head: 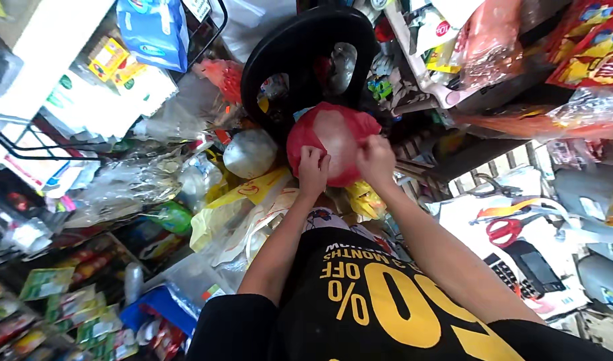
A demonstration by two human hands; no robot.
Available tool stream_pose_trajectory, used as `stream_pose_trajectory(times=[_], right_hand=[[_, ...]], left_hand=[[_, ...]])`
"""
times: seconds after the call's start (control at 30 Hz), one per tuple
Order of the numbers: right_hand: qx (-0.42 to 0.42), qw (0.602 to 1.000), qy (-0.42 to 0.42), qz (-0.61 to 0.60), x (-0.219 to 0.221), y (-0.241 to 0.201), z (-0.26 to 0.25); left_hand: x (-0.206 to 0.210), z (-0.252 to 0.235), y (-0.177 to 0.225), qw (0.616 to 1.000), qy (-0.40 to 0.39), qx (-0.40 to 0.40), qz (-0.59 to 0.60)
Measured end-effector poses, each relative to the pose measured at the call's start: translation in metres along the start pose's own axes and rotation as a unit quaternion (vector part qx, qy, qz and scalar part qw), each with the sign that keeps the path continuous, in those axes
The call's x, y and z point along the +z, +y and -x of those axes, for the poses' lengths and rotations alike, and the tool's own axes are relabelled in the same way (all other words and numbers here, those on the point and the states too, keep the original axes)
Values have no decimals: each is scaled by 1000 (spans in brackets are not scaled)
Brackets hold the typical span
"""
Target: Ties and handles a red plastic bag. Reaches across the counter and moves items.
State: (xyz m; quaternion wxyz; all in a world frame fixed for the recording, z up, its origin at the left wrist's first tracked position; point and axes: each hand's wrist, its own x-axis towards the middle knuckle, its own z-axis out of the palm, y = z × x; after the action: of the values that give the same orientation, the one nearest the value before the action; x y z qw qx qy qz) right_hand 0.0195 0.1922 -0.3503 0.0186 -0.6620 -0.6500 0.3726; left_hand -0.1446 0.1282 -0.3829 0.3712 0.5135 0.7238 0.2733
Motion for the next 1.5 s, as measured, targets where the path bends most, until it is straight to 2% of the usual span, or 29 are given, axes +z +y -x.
stream_pose_trajectory(times=[0.07, 0.17, 0.3, 0.4, 0.5, 0.57, 0.67, 0.73, 0.8, 0.9, 1.03, 1.1, 1.2, 1.37, 1.5], right_hand=[[-47, 997, -60, -32, 18, -18, 3], [-71, 993, -76, -55, 47, -27, 1], [-141, 984, -88, -57, 59, -13, -11], [-192, 971, -53, -136, 53, 3, -23], [-152, 960, -52, -231, 50, 12, -41], [-132, 956, -105, -240, 54, 17, -48], [-184, 953, -156, -185, 63, 27, -63], [-241, 949, -153, -130, 68, 35, -70], [-259, 946, -151, -118, 68, 39, -74], [-225, 946, -144, -186, 72, 42, -79], [-55, 923, -137, -356, 66, 38, -78], [-16, 912, -139, -387, 64, 33, -73], [-11, 913, -199, -355, 61, 23, -67], [-11, 894, -276, -352, 47, 26, -85], [-13, 886, -280, -369, 51, 30, -96]], left_hand=[[-4, -2, 2, 998, -39, -32, 28], [-3, -1, 3, 997, -60, -44, 25], [9, 0, -7, 999, -10, 34, -6], [6, -17, -21, 993, 0, 101, 52], [6, -39, -29, 992, -53, 69, 87], [8, -43, -29, 991, -101, 35, 80], [14, -56, -34, 988, -120, 2, 95], [22, -61, -44, 986, -104, -11, 129], [30, -64, -53, 982, -89, -24, 163], [36, -67, -61, 972, -52, -82, 215], [35, -68, -58, 935, -20, -146, 322], [41, -68, -48, 921, -10, -168, 352], [50, -67, -39, 928, -24, -155, 337], [34, -74, -50, 925, -102, -129, 344], [31, -84, -52, 944, -139, -81, 288]])
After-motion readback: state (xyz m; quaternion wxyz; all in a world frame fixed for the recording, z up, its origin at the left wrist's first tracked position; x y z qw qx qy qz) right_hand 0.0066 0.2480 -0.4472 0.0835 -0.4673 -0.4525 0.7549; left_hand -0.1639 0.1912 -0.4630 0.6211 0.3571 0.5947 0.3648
